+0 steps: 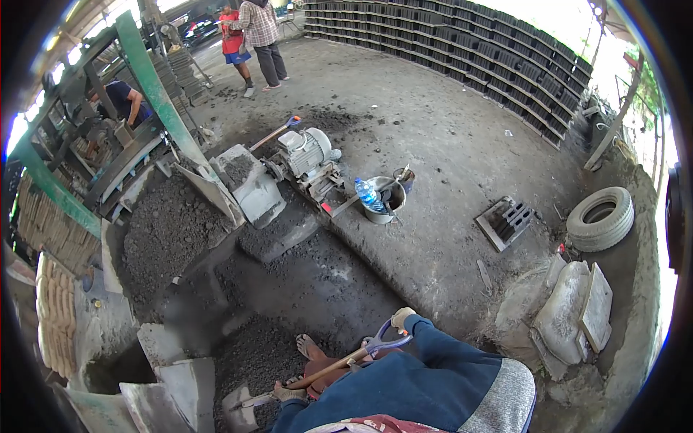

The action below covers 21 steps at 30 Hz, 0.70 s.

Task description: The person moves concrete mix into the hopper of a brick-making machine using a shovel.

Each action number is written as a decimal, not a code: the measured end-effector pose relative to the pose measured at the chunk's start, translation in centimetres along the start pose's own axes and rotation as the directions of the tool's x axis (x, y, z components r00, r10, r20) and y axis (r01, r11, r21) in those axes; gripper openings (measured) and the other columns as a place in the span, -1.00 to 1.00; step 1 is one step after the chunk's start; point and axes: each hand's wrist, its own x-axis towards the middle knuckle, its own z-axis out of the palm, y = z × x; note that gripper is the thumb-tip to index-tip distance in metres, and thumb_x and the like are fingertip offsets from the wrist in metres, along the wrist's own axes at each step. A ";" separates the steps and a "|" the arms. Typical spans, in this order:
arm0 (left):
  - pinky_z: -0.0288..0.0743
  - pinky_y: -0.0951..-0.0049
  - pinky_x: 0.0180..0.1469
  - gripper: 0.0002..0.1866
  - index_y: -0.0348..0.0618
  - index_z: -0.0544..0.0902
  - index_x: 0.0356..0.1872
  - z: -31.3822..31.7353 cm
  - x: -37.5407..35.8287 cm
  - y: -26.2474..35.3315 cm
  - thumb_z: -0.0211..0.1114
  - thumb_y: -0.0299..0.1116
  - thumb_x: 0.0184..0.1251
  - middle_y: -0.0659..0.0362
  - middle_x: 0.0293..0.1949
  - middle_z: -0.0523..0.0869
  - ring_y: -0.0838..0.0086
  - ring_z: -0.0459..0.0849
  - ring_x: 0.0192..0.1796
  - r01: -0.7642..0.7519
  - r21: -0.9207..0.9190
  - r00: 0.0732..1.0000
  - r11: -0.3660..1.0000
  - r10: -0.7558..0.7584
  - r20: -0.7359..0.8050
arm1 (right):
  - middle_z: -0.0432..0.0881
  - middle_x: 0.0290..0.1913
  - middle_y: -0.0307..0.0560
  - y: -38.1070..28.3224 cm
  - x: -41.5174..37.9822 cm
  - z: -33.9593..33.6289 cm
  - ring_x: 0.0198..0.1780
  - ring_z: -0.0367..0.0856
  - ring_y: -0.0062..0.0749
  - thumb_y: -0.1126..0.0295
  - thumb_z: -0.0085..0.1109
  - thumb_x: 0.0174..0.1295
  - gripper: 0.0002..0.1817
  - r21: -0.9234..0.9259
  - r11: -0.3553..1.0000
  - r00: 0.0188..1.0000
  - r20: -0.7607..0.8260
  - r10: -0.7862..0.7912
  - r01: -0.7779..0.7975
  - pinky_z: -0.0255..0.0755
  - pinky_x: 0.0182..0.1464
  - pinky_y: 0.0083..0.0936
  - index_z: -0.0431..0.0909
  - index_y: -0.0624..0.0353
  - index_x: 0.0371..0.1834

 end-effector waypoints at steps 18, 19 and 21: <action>0.46 -0.04 -0.17 -0.50 0.00 0.32 -0.58 -0.2 1.7 -0.4 0.13 0.20 0.22 0.20 -0.63 0.42 0.24 0.41 -0.53 -0.034 0.054 0.999 0.998 0.034 -0.002 | 0.73 -0.07 -0.17 1.7 2.2 7.7 0.03 0.69 -0.20 0.09 -0.06 0.44 -0.67 0.437 0.875 0.975 0.021 0.221 -0.208 0.56 0.07 -0.31 0.69 -0.07 -0.09; 0.47 -0.03 -0.17 -0.50 -0.01 0.32 -0.58 -0.4 2.4 -0.4 0.14 0.20 0.22 0.19 -0.63 0.42 0.24 0.41 -0.53 -0.057 0.052 0.998 0.997 0.056 0.026 | 0.73 -0.07 -0.18 1.3 0.6 6.7 0.02 0.69 -0.21 0.09 -0.06 0.44 -0.67 0.322 0.933 0.983 -0.023 0.181 -0.164 0.56 0.06 -0.31 0.69 -0.06 -0.08; 0.48 0.01 -0.22 -0.51 -0.01 0.33 -0.57 -0.5 4.9 0.0 0.17 0.19 0.23 0.17 -0.63 0.42 0.24 0.43 -0.53 -0.131 0.053 0.991 0.990 0.129 0.049 | 0.74 -0.09 -0.18 1.9 0.7 7.7 -0.03 0.71 -0.22 0.17 0.01 0.40 -0.73 0.325 0.940 0.986 -0.089 0.141 -0.104 0.58 0.01 -0.32 0.70 -0.02 -0.11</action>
